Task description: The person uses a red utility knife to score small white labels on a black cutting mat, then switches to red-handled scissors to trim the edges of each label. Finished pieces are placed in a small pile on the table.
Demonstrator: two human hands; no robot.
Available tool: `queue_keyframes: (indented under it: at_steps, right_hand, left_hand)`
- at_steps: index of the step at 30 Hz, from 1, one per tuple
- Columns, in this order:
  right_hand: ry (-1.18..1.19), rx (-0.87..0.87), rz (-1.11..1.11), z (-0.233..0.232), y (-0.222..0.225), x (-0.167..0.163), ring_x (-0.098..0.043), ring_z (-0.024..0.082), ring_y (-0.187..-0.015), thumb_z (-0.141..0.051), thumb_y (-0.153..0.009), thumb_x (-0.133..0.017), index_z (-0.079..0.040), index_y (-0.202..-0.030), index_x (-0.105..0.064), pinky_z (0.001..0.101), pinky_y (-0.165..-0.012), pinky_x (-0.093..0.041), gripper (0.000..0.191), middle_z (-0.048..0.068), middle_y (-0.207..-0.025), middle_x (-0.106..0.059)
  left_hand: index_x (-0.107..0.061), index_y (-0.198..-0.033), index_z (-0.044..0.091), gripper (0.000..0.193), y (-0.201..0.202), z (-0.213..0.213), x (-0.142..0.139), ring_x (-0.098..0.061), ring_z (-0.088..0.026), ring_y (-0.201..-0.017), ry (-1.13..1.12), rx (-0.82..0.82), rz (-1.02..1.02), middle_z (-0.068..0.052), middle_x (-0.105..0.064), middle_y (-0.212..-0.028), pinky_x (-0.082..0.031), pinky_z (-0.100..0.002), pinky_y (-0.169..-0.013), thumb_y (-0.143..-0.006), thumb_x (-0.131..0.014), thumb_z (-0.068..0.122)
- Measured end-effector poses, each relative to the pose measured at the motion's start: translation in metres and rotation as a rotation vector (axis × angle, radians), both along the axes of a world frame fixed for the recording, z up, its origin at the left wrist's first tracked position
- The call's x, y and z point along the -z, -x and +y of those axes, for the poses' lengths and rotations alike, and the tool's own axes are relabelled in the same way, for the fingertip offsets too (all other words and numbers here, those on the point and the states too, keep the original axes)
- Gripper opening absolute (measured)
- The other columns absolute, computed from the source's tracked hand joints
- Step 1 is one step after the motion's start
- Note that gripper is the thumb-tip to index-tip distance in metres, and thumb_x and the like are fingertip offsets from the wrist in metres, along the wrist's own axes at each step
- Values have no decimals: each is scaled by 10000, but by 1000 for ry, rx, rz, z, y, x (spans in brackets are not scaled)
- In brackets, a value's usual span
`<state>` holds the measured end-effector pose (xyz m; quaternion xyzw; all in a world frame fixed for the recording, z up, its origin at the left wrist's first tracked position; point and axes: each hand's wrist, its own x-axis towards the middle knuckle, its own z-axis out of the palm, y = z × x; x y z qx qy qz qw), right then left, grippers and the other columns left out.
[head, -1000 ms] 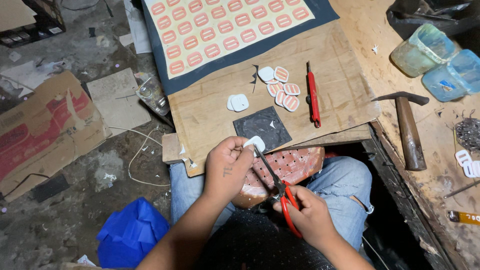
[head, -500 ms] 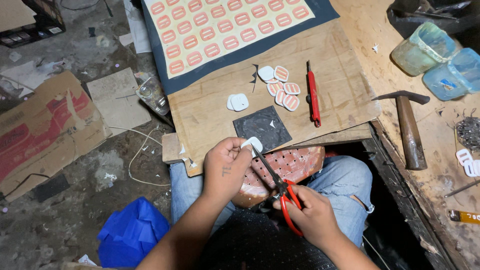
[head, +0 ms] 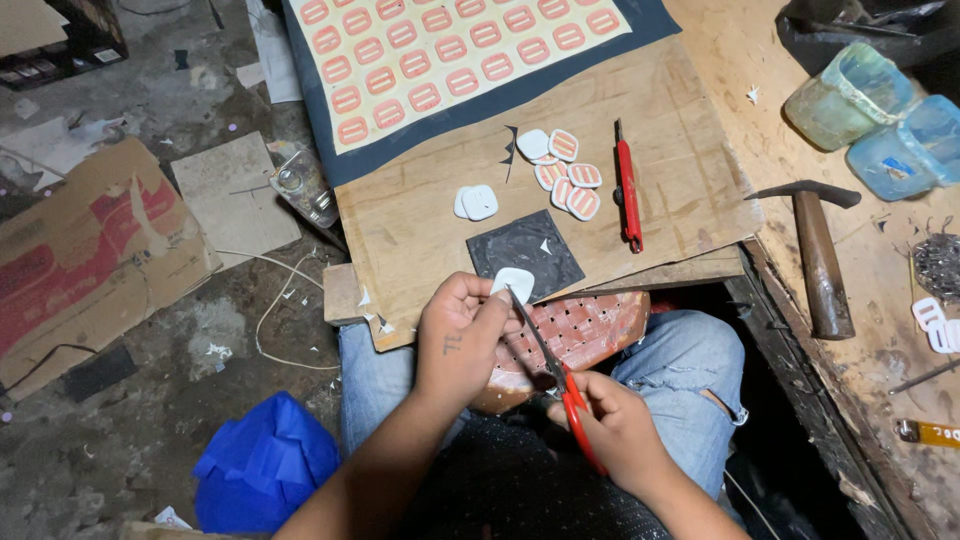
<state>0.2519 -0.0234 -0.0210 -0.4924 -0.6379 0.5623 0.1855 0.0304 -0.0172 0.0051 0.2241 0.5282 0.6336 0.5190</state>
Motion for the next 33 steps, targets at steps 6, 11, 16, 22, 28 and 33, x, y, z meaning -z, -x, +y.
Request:
queue_keyframes:
  at_steps: [6, 11, 16, 22, 28, 33]
  right_hand:
    - [186, 8, 88, -2, -12, 20, -547, 44, -684, -112, -872, -755, -44, -1124, -744, 211, -610, -445, 261, -56, -775, -642]
    - [230, 45, 75, -3, -13, 21, -548, 48, -675, -107, -871, -756, -41, -1114, -744, 215, -600, -442, 252, -48, -776, -653]
    - [232, 40, 112, -3, -12, 18, -566, 43, -687, -101, -868, -748, -38, -1123, -734, 208, -614, -458, 264, -47, -788, -671]
    - [170, 56, 98, -5, -13, 15, -551, 43, -690, -90, -861, -771, -30, -1074, -750, 207, -609, -445, 223, -43, -773, -652]
    - [80, -19, -4, -3, -12, 17, -562, 40, -719, -107, -844, -808, -46, -1041, -747, 208, -648, -473, 215, -51, -791, -666]
    - [114, -113, 171, 0, -17, 23, -581, 49, -799, -133, -916, -707, -39, -1219, -694, 212, -726, -496, 318, -31, -902, -649]
  left_hand:
    - [-591, -1018, -14, 102, 0, 0, 4, -694, -139, -764, -41, 4, -63, -109, -704, -888, -594, -277, -710, -971, -628, 68]
    - [-605, -1038, -7, 97, 0, -2, 2, -688, -133, -790, -31, 26, -26, -102, -709, -906, -585, -272, -724, -983, -620, 71]
    - [-596, -1033, -2, 92, -1, -3, -5, -695, -137, -810, -16, 49, -167, -98, -710, -931, -595, -294, -729, -972, -592, 67]
    - [-627, -1129, -4, 186, 3, -3, -8, -668, -111, -838, -86, 77, -71, -85, -710, -964, -568, -259, -768, -948, -597, 22]
    - [-677, -1076, -18, 149, 15, 3, -5, -627, -81, -814, -78, 19, -52, -53, -712, -935, -505, -233, -745, -980, -608, 73]
    - [-647, -1058, -2, 129, 22, 7, -5, -640, -115, -769, -40, -20, -5, -70, -703, -892, -524, -256, -704, -961, -641, 82]
